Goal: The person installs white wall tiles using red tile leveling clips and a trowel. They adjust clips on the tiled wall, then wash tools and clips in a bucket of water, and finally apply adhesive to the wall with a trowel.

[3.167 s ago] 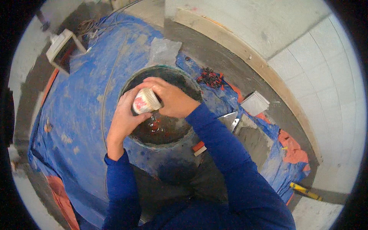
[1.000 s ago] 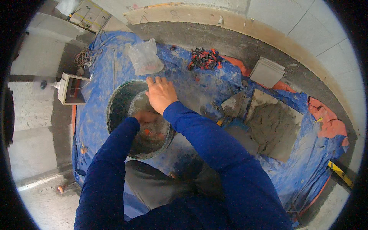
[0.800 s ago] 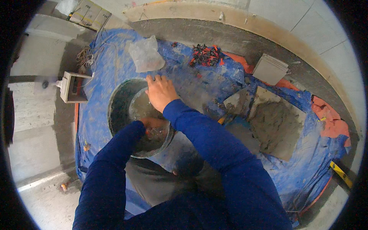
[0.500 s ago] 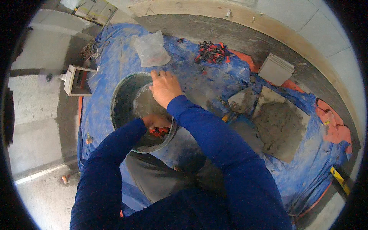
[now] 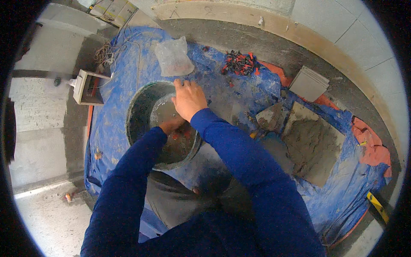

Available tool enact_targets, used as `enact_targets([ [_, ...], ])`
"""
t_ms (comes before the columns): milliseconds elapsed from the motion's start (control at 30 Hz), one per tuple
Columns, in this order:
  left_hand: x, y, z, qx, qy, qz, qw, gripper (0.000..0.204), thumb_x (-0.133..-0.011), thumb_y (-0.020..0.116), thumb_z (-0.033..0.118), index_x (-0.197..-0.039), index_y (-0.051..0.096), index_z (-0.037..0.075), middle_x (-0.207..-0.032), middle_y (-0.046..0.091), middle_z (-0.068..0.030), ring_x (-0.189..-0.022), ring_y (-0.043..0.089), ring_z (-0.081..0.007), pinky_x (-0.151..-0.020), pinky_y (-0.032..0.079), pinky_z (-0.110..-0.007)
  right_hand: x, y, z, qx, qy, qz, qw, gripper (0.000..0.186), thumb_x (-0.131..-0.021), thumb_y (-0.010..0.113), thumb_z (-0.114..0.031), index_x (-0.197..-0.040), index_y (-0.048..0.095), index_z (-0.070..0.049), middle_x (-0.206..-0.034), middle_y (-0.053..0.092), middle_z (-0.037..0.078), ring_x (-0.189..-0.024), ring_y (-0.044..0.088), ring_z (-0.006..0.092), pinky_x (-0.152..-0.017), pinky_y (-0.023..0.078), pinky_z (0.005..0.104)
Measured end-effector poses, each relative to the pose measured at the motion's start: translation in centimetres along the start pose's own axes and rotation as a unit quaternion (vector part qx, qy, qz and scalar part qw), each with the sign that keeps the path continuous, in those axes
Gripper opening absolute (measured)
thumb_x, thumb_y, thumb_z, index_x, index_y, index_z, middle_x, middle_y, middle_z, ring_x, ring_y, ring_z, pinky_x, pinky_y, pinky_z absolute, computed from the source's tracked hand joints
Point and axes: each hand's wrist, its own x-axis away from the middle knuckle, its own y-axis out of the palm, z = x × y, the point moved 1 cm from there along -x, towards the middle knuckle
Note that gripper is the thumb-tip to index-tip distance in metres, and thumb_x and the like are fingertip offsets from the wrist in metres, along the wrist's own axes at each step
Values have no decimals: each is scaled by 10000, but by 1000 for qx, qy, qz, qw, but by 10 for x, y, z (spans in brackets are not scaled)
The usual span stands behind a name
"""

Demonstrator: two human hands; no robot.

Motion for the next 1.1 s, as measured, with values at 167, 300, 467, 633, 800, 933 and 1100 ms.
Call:
enact_targets([
  [167, 6, 30, 11, -92, 19, -71, 993, 519, -967, 569, 550, -1201, 666, 97, -1081, 687, -61, -931, 656, -205, -818, 540, -408, 0, 3, 1, -13, 8, 0, 1000, 481, -865, 751, -240, -1242, 547, -21, -1087, 666, 220, -1047, 638, 399, -886, 529, 495],
  [300, 30, 28, 22, -80, -38, -143, 986, 352, -970, 599, 449, -1119, 676, 140, -1039, 677, -48, -878, 649, -190, -797, 539, -392, 0, 3, 0, -12, 2, 4, 1000, 493, -864, 751, -229, -1257, 543, -16, -1090, 664, 225, -1051, 639, 396, -894, 530, 493],
  [467, 56, 22, 2, -17, -52, -239, 970, 307, -967, 637, 373, -1167, 670, 142, -1059, 671, -50, -866, 647, -189, -760, 555, -392, 0, -2, 0, -17, 9, -12, 1000, 482, -865, 747, -222, -1252, 546, -16, -1097, 663, 227, -1056, 638, 399, -897, 530, 495],
  [633, 85, -14, -25, 200, 83, -158, 963, 356, -944, 669, 390, -1207, 643, 152, -1139, 648, -66, -886, 648, -217, -649, 566, -396, 0, -5, -1, -30, 21, -21, 999, 540, -875, 756, -235, -1316, 531, -19, -1134, 652, 230, -1080, 622, 420, -919, 512, 501],
  [800, 137, -53, -17, 442, 179, -169, 862, 287, -942, 652, 410, -1099, 617, 173, -1243, 601, -151, -1065, 609, -275, -622, 543, -374, 1, -5, -2, -30, 24, -37, 999, 546, -871, 751, -225, -1318, 522, -11, -1155, 643, 241, -1109, 614, 421, -925, 520, 505],
  [933, 159, -61, -14, 524, 304, -163, 778, 319, -944, 647, 426, -1147, 619, 181, -1175, 618, -136, -950, 624, -278, -606, 533, -367, 1, -4, -3, -18, 16, -23, 999, 536, -851, 755, -210, -1295, 524, -18, -1138, 649, 235, -1099, 628, 406, -894, 547, 501],
  [1100, 127, -48, -30, 396, 166, 21, 903, 304, -982, 621, 358, -1168, 624, 116, -1115, 652, -93, -906, 633, -227, -622, 558, -373, 4, -7, -4, 9, 13, -17, 1000, 517, -862, 739, -209, -1297, 539, -15, -1144, 644, 239, -1112, 613, 402, -941, 522, 494],
])
